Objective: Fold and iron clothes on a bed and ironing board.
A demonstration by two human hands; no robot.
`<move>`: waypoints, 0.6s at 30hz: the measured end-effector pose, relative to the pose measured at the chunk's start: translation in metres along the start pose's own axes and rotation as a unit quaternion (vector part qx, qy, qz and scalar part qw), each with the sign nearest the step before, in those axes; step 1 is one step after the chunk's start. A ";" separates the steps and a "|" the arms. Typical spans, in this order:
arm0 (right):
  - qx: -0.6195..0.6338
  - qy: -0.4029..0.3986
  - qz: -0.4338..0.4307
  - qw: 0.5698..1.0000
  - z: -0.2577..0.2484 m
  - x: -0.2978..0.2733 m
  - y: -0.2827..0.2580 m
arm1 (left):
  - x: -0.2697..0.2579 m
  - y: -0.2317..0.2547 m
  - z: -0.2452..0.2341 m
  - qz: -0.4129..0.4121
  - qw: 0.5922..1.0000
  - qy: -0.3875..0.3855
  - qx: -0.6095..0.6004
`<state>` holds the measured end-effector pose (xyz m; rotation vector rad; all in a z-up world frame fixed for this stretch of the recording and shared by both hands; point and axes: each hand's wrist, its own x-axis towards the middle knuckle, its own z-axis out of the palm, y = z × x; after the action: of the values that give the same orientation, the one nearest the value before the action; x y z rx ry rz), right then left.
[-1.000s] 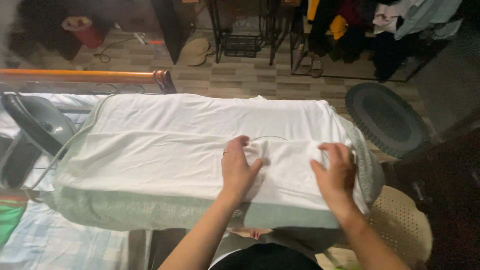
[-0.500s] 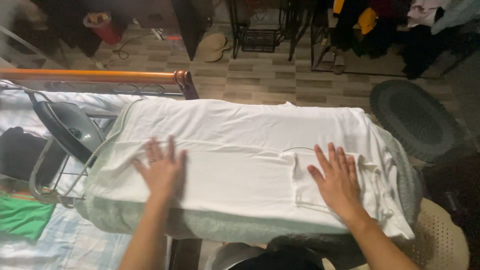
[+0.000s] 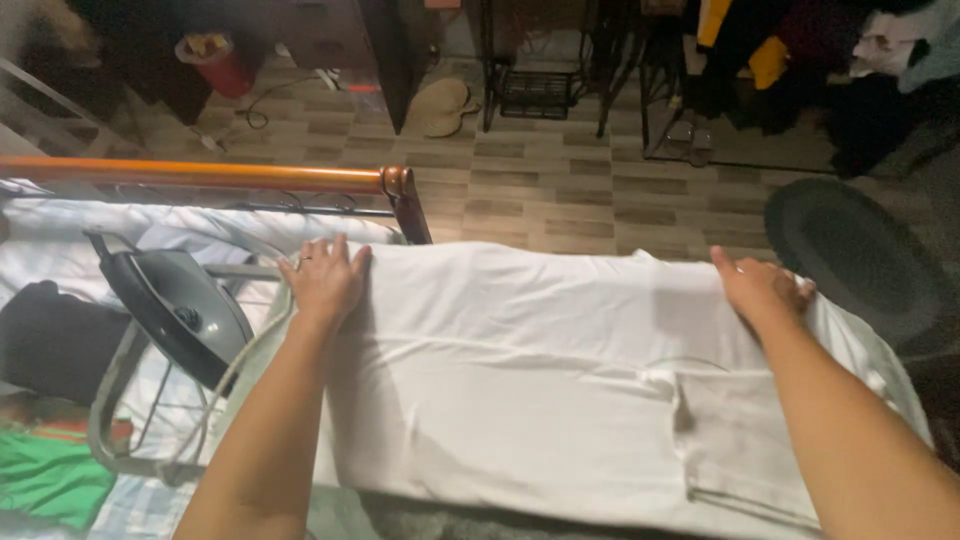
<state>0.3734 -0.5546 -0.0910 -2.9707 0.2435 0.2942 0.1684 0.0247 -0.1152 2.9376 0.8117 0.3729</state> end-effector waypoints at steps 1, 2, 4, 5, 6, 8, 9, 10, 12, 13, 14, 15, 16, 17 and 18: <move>-0.006 -0.036 0.033 0.999 -0.003 0.013 0.000 | 0.011 0.001 0.001 -0.001 0.999 -0.040 0.001; -0.012 -0.075 0.067 0.995 -0.001 0.024 0.000 | 0.020 0.001 0.004 -0.002 0.997 -0.082 0.003; -0.028 -0.053 0.088 0.994 0.021 0.064 0.021 | 0.039 0.000 0.006 -0.007 0.991 -0.135 -0.001; -0.045 -0.031 0.111 0.992 0.035 0.082 0.033 | 0.046 0.000 0.008 -0.012 0.982 -0.186 -0.007; -0.045 -0.036 0.113 0.992 0.042 0.102 0.038 | 0.054 0.005 0.000 -0.010 0.982 -0.191 -0.004; -0.051 -0.075 0.065 0.994 0.058 0.137 0.053 | 0.067 0.017 -0.017 -0.039 0.958 -0.280 -0.044; -0.051 -0.081 0.069 0.993 0.065 0.144 0.055 | 0.079 0.006 0.001 -0.036 0.957 -0.285 -0.040; -0.054 -0.106 0.033 0.992 0.069 0.151 0.060 | 0.090 -0.004 0.019 -0.035 0.944 -0.305 -0.121; -0.057 -0.134 0.003 0.989 0.059 0.128 0.054 | 0.101 -0.014 0.030 -0.031 0.923 -0.327 -0.201; 0.086 -0.036 0.036 0.995 0.044 0.099 0.042 | 0.101 -0.015 0.024 -0.021 0.917 -0.299 -0.262; 0.225 0.067 0.067 0.970 0.024 0.073 0.027 | 0.104 -0.015 0.016 -0.012 0.907 -0.267 -0.325; 0.225 0.070 0.071 0.969 0.006 0.062 0.030 | 0.108 -0.016 0.003 -0.008 0.906 -0.269 -0.326; 0.359 0.090 0.047 0.928 -0.011 0.050 0.033 | 0.110 -0.017 -0.011 0.023 0.912 -0.230 -0.338; 0.485 0.109 0.022 0.867 -0.028 0.037 0.036 | 0.112 -0.018 -0.026 0.054 0.916 -0.191 -0.349; 0.485 0.111 0.021 0.867 -0.026 0.065 0.078 | 0.108 -0.016 -0.044 0.055 0.915 -0.190 -0.351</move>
<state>0.4272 -0.6439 -0.0891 -1.9830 0.3500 -0.1486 0.2392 0.0938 -0.0516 2.2656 0.3519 0.0610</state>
